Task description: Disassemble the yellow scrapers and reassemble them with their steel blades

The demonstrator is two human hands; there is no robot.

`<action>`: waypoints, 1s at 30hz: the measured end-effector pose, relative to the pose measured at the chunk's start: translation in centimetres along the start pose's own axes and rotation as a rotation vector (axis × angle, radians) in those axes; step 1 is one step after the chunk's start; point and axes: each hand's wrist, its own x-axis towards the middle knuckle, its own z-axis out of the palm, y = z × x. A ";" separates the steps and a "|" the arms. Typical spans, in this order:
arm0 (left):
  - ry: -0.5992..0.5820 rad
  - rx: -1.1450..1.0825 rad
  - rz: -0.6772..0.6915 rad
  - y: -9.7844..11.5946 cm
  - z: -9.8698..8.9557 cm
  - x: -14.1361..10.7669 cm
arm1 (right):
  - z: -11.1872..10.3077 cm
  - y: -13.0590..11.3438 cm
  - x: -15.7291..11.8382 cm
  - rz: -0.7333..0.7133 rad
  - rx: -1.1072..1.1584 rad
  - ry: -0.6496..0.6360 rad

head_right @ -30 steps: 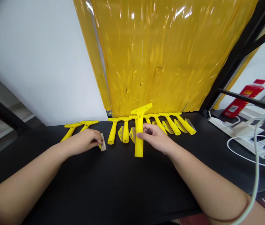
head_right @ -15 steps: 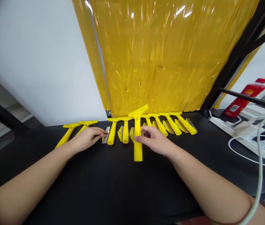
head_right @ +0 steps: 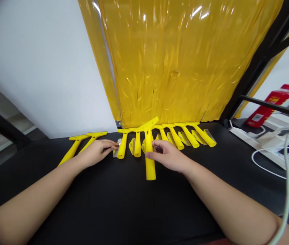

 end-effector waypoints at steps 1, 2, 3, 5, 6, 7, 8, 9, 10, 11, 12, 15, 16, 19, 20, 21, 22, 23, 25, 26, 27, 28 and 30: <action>0.003 0.002 0.000 0.1 -0.2 0.0 | 0.0 0.0 0.0 -0.001 0.006 0.002; 0.018 0.007 -0.005 0.3 -0.4 0.0 | 0.0 0.0 0.0 -0.002 0.014 0.004; 0.045 0.011 -0.019 0.6 -0.6 0.0 | 0.0 -0.1 0.0 0.000 0.022 0.007; 0.146 0.013 -0.072 1.5 -1.1 0.0 | 0.1 -0.2 -0.1 0.002 0.032 0.014; 0.203 0.002 -0.107 2.2 -1.3 0.1 | 0.1 -0.2 -0.1 0.001 0.040 0.019; 0.251 -0.021 -0.135 3.1 -1.4 0.1 | 0.2 -0.2 -0.1 -0.001 0.050 0.022; 0.273 -0.066 -0.150 4.1 -1.5 0.2 | 0.3 -0.3 -0.1 -0.008 0.063 0.023; 0.264 -0.145 -0.155 5.3 -1.4 0.2 | 0.4 -0.3 -0.1 -0.018 0.077 0.021; 0.232 -0.259 -0.146 6.5 -1.3 0.2 | 0.6 -0.4 -0.2 -0.030 0.091 0.014; 0.169 -0.387 -0.147 7.8 -1.1 0.1 | 0.8 -0.5 -0.2 -0.044 0.109 0.001; 0.100 -0.514 -0.154 9.1 -0.8 0.0 | 1.1 -0.6 -0.3 -0.059 0.133 -0.020; -0.079 -0.776 -0.190 12.3 0.3 -0.7 | 2.0 -1.0 -0.5 -0.102 0.245 -0.108; -0.137 -0.826 -0.213 13.0 0.7 -0.9 | 2.3 -1.1 -0.6 -0.113 0.282 -0.133; -0.167 -0.952 -0.252 14.2 2.0 -1.4 | 3.2 -1.2 -0.8 -0.125 0.319 -0.152; -0.153 -0.971 -0.266 14.3 2.4 -1.5 | 3.4 -1.1 -0.8 -0.126 0.309 -0.146; -0.137 -0.975 -0.277 14.3 2.7 -1.5 | 3.5 -1.1 -0.8 -0.125 0.291 -0.138; -0.126 -0.965 -0.286 14.3 2.9 -1.5 | 3.6 -1.0 -0.8 -0.123 0.263 -0.130; -0.116 -0.942 -0.292 14.1 2.9 -1.5 | 3.6 -1.0 -0.8 -0.119 0.229 -0.122; -0.098 -0.869 -0.293 13.6 2.3 -1.3 | 3.5 -0.9 -0.8 -0.109 0.156 -0.094; -0.083 -0.820 -0.294 13.2 1.7 -1.2 | 3.3 -0.8 -0.8 -0.101 0.120 -0.074; -0.056 -0.765 -0.298 12.5 0.9 -1.1 | 3.1 -0.8 -0.8 -0.091 0.085 -0.052; -0.025 -0.703 -0.307 11.8 0.0 -1.0 | 2.9 -0.7 -0.7 -0.082 0.051 -0.031; 0.055 -0.573 -0.363 9.8 -2.0 -0.8 | 2.4 -0.5 -0.7 -0.067 -0.015 0.001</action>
